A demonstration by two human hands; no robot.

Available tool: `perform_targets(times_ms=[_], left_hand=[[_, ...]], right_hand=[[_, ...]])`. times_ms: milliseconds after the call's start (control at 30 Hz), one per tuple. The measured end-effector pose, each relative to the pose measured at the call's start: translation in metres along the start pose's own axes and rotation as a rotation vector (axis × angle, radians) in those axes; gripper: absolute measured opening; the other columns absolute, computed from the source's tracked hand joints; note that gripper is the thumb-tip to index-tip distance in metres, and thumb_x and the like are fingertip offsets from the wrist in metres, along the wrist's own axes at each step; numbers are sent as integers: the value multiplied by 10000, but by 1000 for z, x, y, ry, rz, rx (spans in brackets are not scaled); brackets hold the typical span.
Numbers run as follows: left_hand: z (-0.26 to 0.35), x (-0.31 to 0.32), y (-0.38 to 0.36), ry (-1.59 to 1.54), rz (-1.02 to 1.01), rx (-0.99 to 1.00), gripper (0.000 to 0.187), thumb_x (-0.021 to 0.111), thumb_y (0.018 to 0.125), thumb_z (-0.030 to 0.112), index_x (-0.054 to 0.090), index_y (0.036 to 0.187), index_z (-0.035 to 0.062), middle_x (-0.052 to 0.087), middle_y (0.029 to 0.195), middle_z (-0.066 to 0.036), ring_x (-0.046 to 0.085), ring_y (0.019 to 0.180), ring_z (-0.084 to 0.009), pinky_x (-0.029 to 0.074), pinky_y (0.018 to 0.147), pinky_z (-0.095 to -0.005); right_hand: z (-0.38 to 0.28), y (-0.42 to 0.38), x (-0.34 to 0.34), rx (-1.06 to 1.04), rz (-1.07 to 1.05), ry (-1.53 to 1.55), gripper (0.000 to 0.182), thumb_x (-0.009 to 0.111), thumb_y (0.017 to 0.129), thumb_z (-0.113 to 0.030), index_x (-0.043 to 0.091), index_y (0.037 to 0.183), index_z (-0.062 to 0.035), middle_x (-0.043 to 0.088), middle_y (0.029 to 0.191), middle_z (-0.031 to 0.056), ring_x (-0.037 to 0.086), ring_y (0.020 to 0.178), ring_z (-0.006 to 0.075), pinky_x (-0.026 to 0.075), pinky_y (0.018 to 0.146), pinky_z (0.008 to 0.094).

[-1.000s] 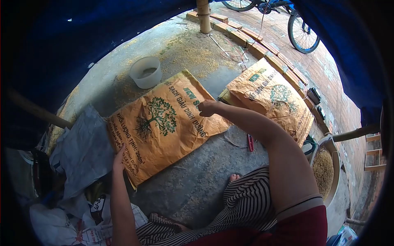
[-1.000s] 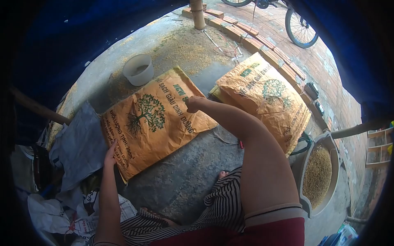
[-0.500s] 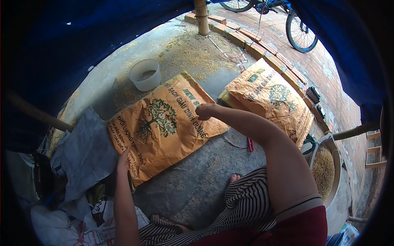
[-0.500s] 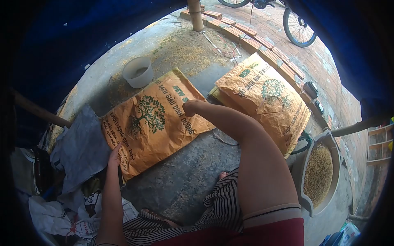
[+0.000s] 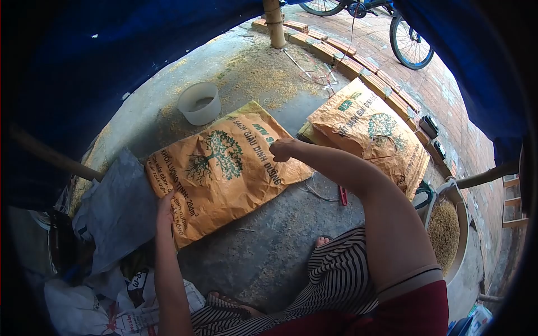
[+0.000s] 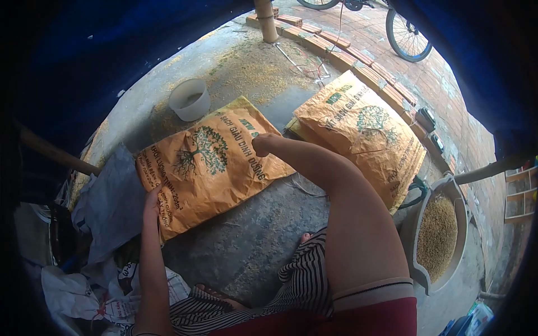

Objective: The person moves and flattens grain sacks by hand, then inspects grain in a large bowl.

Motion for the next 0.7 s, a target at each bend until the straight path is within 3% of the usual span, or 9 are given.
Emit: perform_targets(times_ms=[300, 700], left_hand=[[87, 75, -87, 203, 72, 211, 309, 602, 816, 160, 539, 1060, -19, 623, 955, -125, 635, 741, -190, 505, 602, -283], [119, 109, -123, 233, -67, 391, 301, 586, 828, 153, 539, 1070, -20, 631, 925, -123, 636, 705, -176, 513, 574, -277]], right_hand=[[-9, -3, -5, -20, -3, -18, 316, 544, 736, -230, 607, 948, -4, 614, 946, 188, 585, 913, 318, 463, 760, 399], [2, 3, 5, -31, 34, -27, 307, 560, 712, -217, 638, 901, 12, 624, 913, 202, 601, 884, 325, 476, 751, 394]])
Point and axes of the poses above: each hand's wrist, its own y-axis towards the middle knuckle, its own x-axis out of the palm, z = x × y, the point moved 6 cm from there along y, towards the middle knuckle
